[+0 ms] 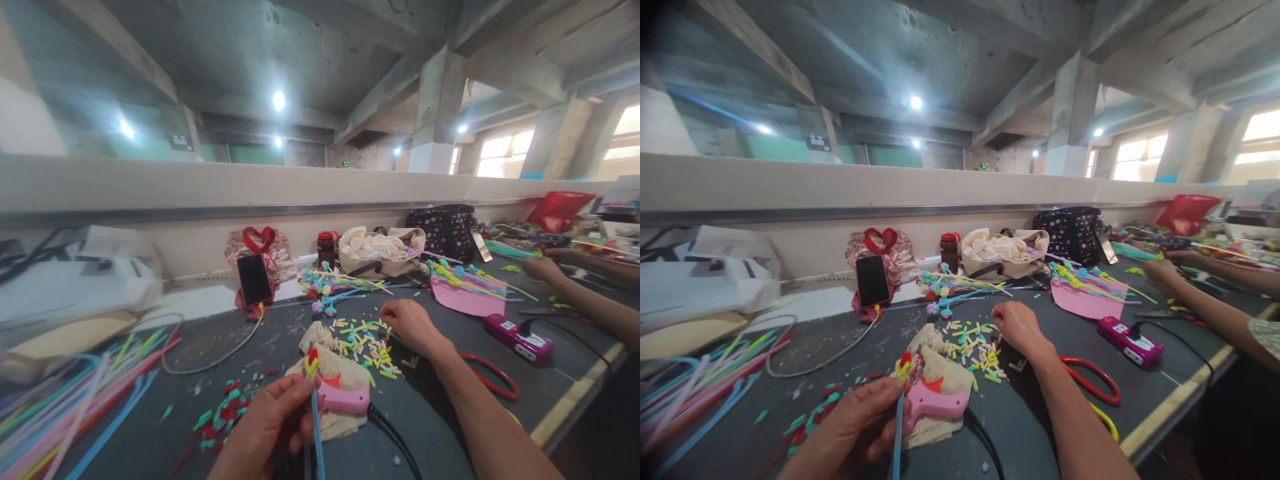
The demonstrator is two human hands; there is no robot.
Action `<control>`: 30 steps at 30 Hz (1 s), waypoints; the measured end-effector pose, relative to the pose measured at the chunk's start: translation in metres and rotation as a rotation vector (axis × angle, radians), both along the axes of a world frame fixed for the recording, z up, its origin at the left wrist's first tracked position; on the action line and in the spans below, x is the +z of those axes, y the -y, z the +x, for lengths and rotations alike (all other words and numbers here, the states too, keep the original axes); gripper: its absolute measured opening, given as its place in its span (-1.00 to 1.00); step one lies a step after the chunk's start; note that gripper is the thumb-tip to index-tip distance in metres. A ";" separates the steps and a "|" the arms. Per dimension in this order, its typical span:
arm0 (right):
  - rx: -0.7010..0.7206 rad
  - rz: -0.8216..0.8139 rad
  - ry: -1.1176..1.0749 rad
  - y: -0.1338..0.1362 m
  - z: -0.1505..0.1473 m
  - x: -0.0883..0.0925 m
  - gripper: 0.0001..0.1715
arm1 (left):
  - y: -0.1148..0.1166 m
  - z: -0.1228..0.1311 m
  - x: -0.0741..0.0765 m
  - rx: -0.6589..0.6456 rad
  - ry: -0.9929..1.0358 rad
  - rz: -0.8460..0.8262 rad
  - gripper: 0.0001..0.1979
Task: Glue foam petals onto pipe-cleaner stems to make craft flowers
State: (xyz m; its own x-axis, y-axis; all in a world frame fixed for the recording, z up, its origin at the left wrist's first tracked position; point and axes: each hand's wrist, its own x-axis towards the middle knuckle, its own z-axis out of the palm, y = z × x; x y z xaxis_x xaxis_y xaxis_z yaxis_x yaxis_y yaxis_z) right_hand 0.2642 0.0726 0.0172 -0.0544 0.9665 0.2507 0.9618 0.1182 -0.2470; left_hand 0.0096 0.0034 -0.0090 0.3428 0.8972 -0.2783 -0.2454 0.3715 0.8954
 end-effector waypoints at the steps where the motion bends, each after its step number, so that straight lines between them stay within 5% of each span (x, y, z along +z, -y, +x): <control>1: -0.006 0.000 0.016 -0.001 0.000 -0.001 -0.71 | 0.000 0.000 0.001 0.000 0.003 -0.001 -0.69; 17: 0.002 -0.025 0.119 -0.013 -0.015 -0.024 -0.74 | 0.002 0.003 0.004 0.005 0.021 0.026 -0.69; 30: 0.178 -0.036 0.153 -0.030 -0.051 -0.022 -0.70 | 0.003 0.001 0.004 0.014 0.050 0.023 -0.69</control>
